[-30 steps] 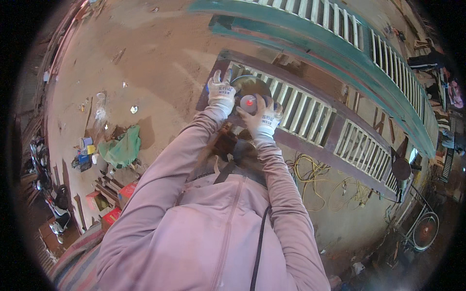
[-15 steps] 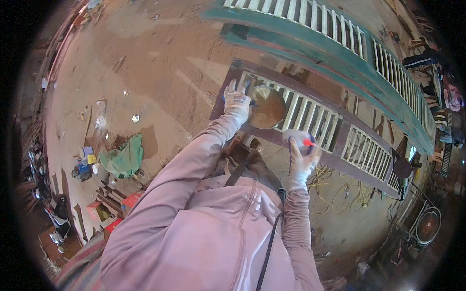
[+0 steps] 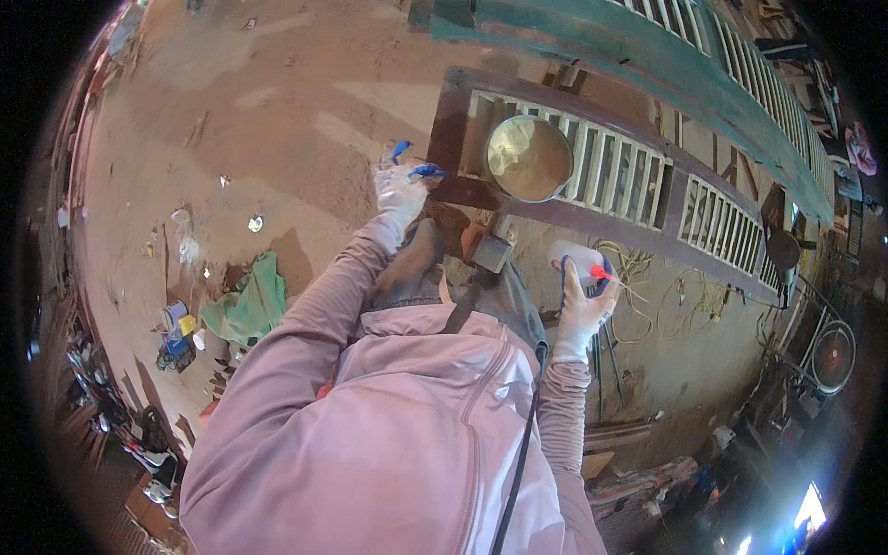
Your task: The person uses a power sander to smooth the edges of a wooden slatted frame. They then apply glue from a bottle to the joints and press the pieces together to assemble the structure.
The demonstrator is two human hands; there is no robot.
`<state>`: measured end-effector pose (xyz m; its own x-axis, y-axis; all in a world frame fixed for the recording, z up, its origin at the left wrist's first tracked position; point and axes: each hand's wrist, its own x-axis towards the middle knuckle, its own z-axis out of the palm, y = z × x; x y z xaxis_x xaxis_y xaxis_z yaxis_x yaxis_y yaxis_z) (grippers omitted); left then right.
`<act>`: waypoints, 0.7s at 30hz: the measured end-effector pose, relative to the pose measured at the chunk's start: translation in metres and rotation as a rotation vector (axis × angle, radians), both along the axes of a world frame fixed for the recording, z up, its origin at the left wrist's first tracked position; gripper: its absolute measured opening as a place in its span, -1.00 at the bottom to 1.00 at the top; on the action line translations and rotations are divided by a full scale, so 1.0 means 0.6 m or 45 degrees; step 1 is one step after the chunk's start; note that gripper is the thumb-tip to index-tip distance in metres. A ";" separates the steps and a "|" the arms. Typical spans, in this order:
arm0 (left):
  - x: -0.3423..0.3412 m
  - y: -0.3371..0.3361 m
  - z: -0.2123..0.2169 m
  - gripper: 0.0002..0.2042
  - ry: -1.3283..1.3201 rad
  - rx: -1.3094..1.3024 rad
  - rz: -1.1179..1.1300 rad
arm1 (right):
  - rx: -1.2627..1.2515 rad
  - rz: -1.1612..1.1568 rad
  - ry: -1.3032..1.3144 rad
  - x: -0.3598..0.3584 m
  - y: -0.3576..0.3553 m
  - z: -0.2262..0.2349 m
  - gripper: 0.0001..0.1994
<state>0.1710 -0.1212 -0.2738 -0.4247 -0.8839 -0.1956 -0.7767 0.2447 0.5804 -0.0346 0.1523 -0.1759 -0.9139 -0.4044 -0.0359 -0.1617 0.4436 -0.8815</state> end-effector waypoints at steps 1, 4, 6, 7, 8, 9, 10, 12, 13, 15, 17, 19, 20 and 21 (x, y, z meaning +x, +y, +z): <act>-0.013 0.004 0.000 -0.68 -0.019 0.028 0.012 | 0.052 0.018 0.058 0.008 0.001 -0.002 -0.53; -0.028 0.001 -0.017 -0.44 -0.008 0.160 0.119 | -0.008 -0.054 -0.065 0.048 -0.027 0.028 -0.53; -0.029 -0.005 -0.045 -0.20 0.097 0.323 0.257 | -0.016 -0.097 -0.128 0.062 -0.031 0.036 -0.52; -0.032 -0.003 -0.047 -0.11 0.089 0.297 0.320 | -0.036 -0.115 -0.163 0.067 -0.023 0.029 -0.51; -0.037 0.001 -0.050 -0.01 0.080 0.272 0.386 | -0.055 -0.130 -0.198 0.071 -0.019 0.026 -0.49; -0.036 0.003 -0.045 0.09 0.070 0.246 0.464 | -0.050 -0.133 -0.195 0.076 -0.021 0.027 -0.49; -0.041 0.003 -0.034 0.11 0.062 0.267 0.494 | -0.057 -0.156 -0.187 0.084 -0.018 0.029 -0.49; -0.047 0.003 -0.017 0.15 0.039 0.312 0.571 | -0.025 -0.192 -0.155 0.095 -0.015 0.029 -0.52; -0.037 0.006 -0.026 0.15 0.122 0.313 0.613 | 0.013 -0.206 -0.129 0.098 -0.014 0.028 -0.55; -0.006 0.011 -0.054 0.15 0.296 0.313 0.702 | 0.082 -0.192 -0.094 0.099 -0.003 0.018 -0.54; 0.004 0.007 -0.072 0.16 0.222 0.259 0.682 | 0.144 -0.160 -0.073 0.090 0.027 -0.012 -0.48; 0.010 -0.001 -0.085 0.16 0.179 0.244 0.701 | 0.125 -0.180 -0.096 0.094 0.016 -0.010 -0.50; 0.007 -0.010 -0.092 0.16 0.175 0.260 0.722 | 0.115 -0.191 -0.108 0.097 0.010 -0.009 -0.50; 0.011 -0.015 -0.099 0.16 0.171 0.275 0.753 | 0.136 -0.182 -0.096 0.100 0.000 -0.002 -0.50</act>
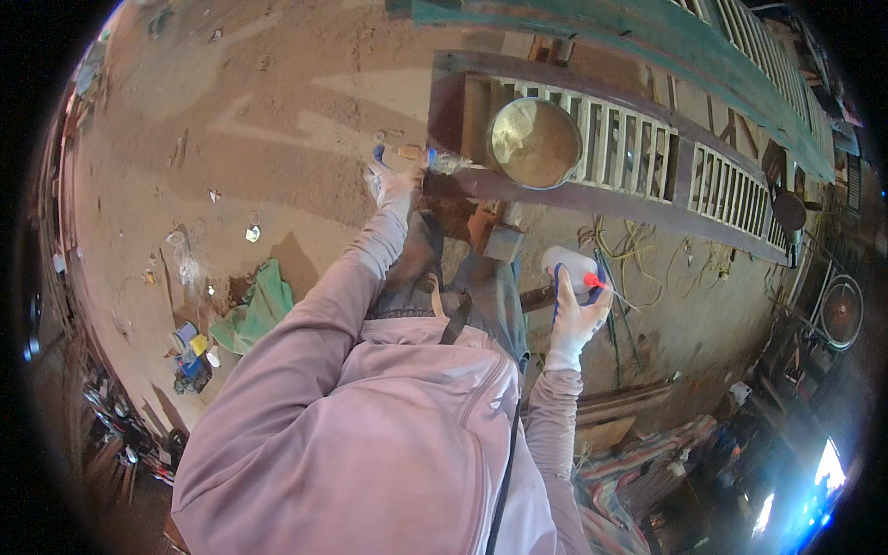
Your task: The person uses a power sander to smooth the edges of a wooden slatted frame. They then apply glue from a bottle to the joints and press the pieces together to assemble the structure.
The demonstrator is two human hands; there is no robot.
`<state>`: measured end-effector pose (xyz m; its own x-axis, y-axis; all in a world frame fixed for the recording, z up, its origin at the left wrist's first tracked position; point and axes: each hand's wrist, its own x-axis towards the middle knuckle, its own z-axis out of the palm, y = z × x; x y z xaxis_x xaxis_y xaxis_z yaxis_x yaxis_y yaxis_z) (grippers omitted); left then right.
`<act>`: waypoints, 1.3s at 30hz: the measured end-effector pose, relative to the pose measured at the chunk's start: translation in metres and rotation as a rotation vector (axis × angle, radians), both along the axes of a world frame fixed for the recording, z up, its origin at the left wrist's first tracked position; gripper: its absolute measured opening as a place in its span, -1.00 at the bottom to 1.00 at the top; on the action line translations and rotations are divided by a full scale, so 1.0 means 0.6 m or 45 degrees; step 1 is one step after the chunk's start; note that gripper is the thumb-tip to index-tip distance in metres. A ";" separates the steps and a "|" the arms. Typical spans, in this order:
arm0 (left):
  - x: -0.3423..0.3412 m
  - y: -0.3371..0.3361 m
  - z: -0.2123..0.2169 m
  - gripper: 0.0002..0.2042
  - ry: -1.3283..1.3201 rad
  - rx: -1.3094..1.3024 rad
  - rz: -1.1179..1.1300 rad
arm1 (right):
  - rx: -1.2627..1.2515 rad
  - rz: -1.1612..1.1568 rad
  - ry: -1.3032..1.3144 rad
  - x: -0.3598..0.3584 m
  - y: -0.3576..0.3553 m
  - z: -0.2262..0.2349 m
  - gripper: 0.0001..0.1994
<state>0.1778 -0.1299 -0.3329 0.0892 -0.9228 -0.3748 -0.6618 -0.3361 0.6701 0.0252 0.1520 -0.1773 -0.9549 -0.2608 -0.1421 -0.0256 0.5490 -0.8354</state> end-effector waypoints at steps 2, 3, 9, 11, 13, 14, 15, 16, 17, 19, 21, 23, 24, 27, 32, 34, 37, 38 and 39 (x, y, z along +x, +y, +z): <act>0.001 -0.005 0.006 0.17 0.089 0.032 -0.040 | 0.056 -0.019 0.020 0.009 -0.018 0.022 -0.51; 0.000 -0.008 0.010 0.17 0.135 0.046 -0.063 | 0.018 -0.040 0.014 0.015 -0.024 0.030 -0.51; 0.045 0.002 -0.100 0.24 0.435 0.262 -0.055 | -0.197 -0.025 -0.091 0.018 -0.005 -0.020 -0.50; 0.023 -0.018 -0.053 0.28 0.282 0.334 -0.152 | -0.283 -0.075 -0.180 0.029 -0.004 -0.033 -0.49; 0.020 -0.028 -0.028 0.31 0.261 0.392 -0.168 | -0.243 -0.019 -0.153 0.038 -0.013 -0.041 -0.48; 0.019 -0.030 -0.028 0.33 0.321 0.422 -0.154 | -0.189 0.026 -0.107 0.043 -0.019 -0.041 -0.47; 0.012 -0.033 -0.023 0.34 0.386 0.451 -0.142 | -0.184 -0.008 -0.194 0.053 -0.052 -0.005 -0.45; 0.013 -0.027 -0.013 0.35 0.374 0.441 -0.213 | -0.149 0.007 -0.185 0.056 -0.047 -0.014 -0.45; 0.019 -0.012 0.002 0.35 0.361 0.431 -0.286 | -0.115 0.020 -0.177 0.060 -0.036 -0.029 -0.44; 0.018 -0.011 0.001 0.33 0.320 0.395 -0.327 | -0.093 0.058 -0.126 0.067 -0.047 -0.023 -0.43; 0.009 -0.012 -0.048 0.27 0.258 0.367 -0.276 | -0.032 0.101 -0.082 0.073 -0.055 -0.024 -0.42; -0.010 -0.036 -0.110 0.32 1.291 0.810 0.144 | -0.014 0.189 -0.069 0.077 -0.069 -0.022 -0.41; -0.024 -0.034 -0.106 0.33 1.285 0.815 0.114 | -0.060 0.164 -0.149 0.081 -0.079 -0.015 -0.41; -0.055 -0.023 0.020 0.34 0.242 0.325 -0.395 | -0.225 0.082 -0.351 0.088 -0.106 0.000 -0.42; -0.005 0.004 0.046 0.33 0.180 0.272 -0.471 | -0.290 0.046 -0.501 0.097 -0.118 -0.011 -0.42; -0.005 0.002 0.036 0.31 0.183 0.221 -0.488 | -0.336 0.022 -0.569 0.103 -0.120 -0.020 -0.43; -0.032 -0.040 0.007 0.29 0.192 0.116 -0.446 | -0.271 0.131 -0.583 0.098 -0.128 -0.028 -0.44; -0.036 -0.054 0.001 0.29 0.163 0.115 -0.399 | -0.309 0.120 -0.620 0.099 -0.132 -0.030 -0.44; -0.040 -0.065 -0.001 0.28 0.135 0.111 -0.357 | -0.351 0.105 -0.654 0.099 -0.138 -0.034 -0.44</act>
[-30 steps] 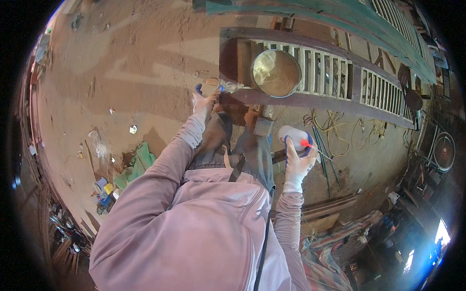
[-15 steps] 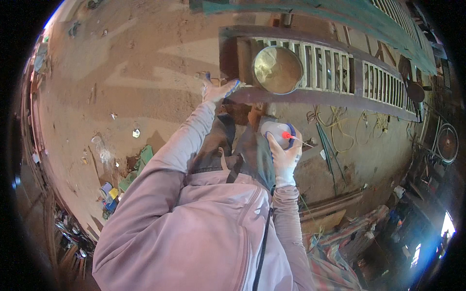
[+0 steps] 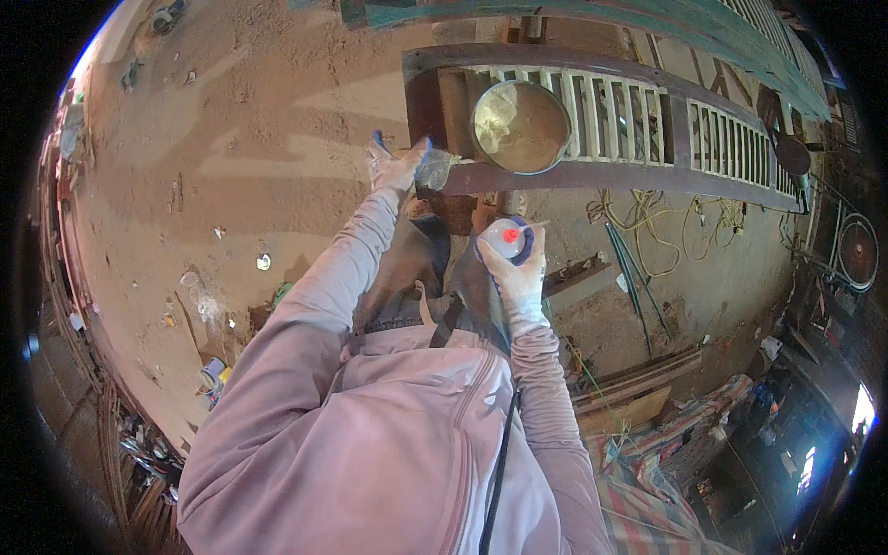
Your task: The person uses a power sander to smooth the edges of a wooden slatted frame. They then apply glue from a bottle to the joints and press the pieces together to assemble the structure.
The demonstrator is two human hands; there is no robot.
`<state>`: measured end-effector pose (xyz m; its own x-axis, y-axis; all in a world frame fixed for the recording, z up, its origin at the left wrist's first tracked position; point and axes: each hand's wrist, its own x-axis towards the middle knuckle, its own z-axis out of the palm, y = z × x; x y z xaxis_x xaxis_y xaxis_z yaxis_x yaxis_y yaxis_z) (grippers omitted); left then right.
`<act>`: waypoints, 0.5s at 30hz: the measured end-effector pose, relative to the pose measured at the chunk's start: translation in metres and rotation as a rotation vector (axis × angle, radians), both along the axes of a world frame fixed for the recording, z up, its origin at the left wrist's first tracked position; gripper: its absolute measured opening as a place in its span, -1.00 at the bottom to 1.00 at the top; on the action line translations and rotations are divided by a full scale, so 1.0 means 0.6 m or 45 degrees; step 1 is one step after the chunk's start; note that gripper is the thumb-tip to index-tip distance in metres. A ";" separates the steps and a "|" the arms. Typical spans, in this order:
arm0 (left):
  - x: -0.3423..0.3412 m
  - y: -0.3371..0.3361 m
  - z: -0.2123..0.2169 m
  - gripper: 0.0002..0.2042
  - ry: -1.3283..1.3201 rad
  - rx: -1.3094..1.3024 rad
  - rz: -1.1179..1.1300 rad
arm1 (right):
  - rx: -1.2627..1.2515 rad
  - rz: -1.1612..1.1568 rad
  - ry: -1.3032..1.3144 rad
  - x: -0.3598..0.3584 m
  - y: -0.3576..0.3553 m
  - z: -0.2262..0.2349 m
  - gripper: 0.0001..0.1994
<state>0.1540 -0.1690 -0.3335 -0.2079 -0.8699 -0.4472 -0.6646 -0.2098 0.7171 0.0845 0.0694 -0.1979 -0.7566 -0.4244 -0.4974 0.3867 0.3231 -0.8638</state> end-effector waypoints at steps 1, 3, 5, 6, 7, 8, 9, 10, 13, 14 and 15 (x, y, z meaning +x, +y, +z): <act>0.007 -0.003 -0.008 0.27 -0.007 -0.024 -0.020 | -0.037 -0.018 -0.038 -0.001 -0.003 -0.006 -0.43; 0.024 -0.003 -0.021 0.26 -0.024 -0.076 -0.067 | -0.006 -0.005 -0.018 -0.003 -0.001 -0.026 -0.41; 0.032 0.001 -0.018 0.26 -0.079 -0.015 -0.039 | 0.061 0.012 0.039 -0.002 -0.007 -0.030 -0.40; 0.036 0.004 -0.013 0.26 -0.110 0.020 -0.018 | 0.075 0.029 0.030 -0.002 -0.011 -0.028 -0.39; 0.034 0.004 -0.010 0.26 -0.065 0.048 -0.006 | 0.090 0.045 0.021 -0.003 -0.017 -0.023 -0.38; 0.028 0.003 -0.008 0.27 -0.020 0.077 0.006 | 0.104 0.062 0.013 -0.004 -0.022 -0.021 -0.37; 0.023 0.000 -0.007 0.28 0.030 0.106 0.025 | 0.122 0.113 0.093 -0.006 -0.023 -0.029 -0.36; 0.024 -0.001 -0.021 0.28 0.045 0.101 -0.014 | 0.139 0.165 0.173 -0.009 -0.022 -0.042 -0.35; 0.031 0.003 -0.047 0.29 0.053 0.104 -0.108 | 0.152 0.199 0.155 -0.010 -0.027 -0.045 -0.33; 0.042 0.013 -0.048 0.30 0.033 0.114 -0.123 | 0.150 0.190 0.106 -0.010 -0.031 -0.041 -0.33; 0.052 0.022 -0.039 0.30 0.013 0.119 -0.140 | 0.216 0.232 0.155 -0.012 -0.037 -0.031 -0.33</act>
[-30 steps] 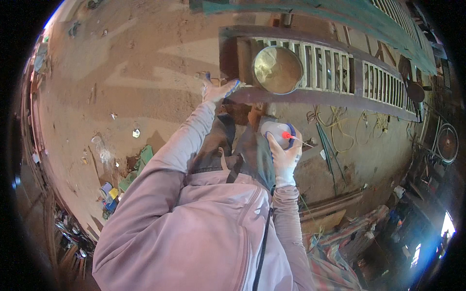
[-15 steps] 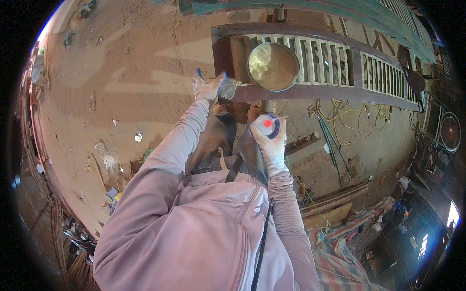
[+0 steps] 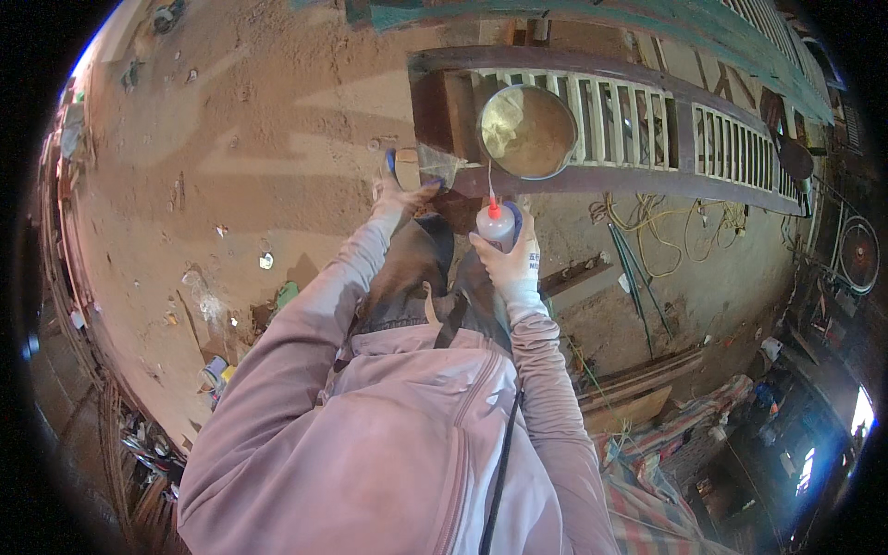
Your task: The person uses a power sander to smooth the edges of a wooden slatted frame. They then apply glue from a bottle to the joints and press the pieces together to assemble the structure.
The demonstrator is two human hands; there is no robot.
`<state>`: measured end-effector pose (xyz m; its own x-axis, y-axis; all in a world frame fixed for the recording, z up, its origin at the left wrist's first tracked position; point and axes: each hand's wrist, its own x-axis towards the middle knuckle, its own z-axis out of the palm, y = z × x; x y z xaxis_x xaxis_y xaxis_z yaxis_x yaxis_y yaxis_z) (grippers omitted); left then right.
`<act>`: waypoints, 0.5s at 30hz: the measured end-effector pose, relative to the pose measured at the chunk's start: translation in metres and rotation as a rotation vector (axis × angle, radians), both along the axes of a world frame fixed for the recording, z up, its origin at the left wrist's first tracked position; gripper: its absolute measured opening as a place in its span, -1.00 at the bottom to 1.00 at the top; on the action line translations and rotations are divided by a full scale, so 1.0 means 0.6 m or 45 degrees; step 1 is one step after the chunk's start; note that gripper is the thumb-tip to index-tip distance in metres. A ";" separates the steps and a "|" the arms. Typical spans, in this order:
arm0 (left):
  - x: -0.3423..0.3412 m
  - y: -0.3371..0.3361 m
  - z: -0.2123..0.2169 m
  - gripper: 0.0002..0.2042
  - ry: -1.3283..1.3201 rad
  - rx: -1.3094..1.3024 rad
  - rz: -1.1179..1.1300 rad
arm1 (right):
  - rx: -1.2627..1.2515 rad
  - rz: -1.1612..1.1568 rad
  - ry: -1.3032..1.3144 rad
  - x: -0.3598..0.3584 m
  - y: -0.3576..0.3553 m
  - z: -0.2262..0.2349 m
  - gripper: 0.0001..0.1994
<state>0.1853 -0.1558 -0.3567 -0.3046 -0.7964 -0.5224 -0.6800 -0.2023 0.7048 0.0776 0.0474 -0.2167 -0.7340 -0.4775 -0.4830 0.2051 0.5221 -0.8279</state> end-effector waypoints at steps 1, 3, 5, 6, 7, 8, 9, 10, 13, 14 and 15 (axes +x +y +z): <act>0.009 0.008 0.011 0.31 -0.018 0.004 -0.024 | 0.064 0.036 0.053 -0.001 -0.005 0.012 -0.34; 0.016 0.016 0.026 0.31 -0.053 0.017 -0.073 | 0.118 0.086 0.149 0.001 -0.010 0.021 -0.34; -0.014 -0.010 0.022 0.34 0.029 0.033 0.101 | 0.098 0.112 0.235 0.005 -0.013 0.023 -0.34; -0.029 -0.019 0.021 0.36 0.070 0.045 0.198 | 0.092 0.100 0.239 0.006 -0.012 0.019 -0.33; -0.040 -0.021 0.024 0.37 0.015 -0.005 0.124 | 0.084 0.090 0.241 0.008 -0.009 0.010 -0.33; -0.053 -0.020 0.027 0.38 -0.041 -0.054 0.050 | 0.075 0.080 0.244 0.010 -0.006 0.001 -0.32; -0.069 -0.020 0.031 0.39 -0.094 -0.106 -0.029 | 0.096 0.069 0.233 0.011 -0.002 -0.007 -0.32; -0.083 -0.020 0.036 0.40 -0.147 -0.158 -0.107 | 0.116 0.060 0.221 0.012 0.002 -0.014 -0.31; -0.090 -0.023 0.043 0.40 -0.230 -0.265 -0.279 | 0.189 0.116 0.332 0.012 0.006 -0.012 -0.30; -0.077 -0.017 0.042 0.38 -0.203 -0.265 -0.296 | 0.214 0.152 0.394 0.012 0.005 -0.009 -0.29; -0.063 -0.005 0.041 0.36 -0.172 -0.263 -0.329 | 0.286 0.176 0.392 0.010 0.007 -0.012 -0.28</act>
<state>0.1475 -0.1590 -0.3319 -0.4491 -0.7950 -0.4078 -0.7797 0.1258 0.6133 0.0837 0.0519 -0.2237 -0.7970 -0.4895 -0.3538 -0.1195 0.7021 -0.7020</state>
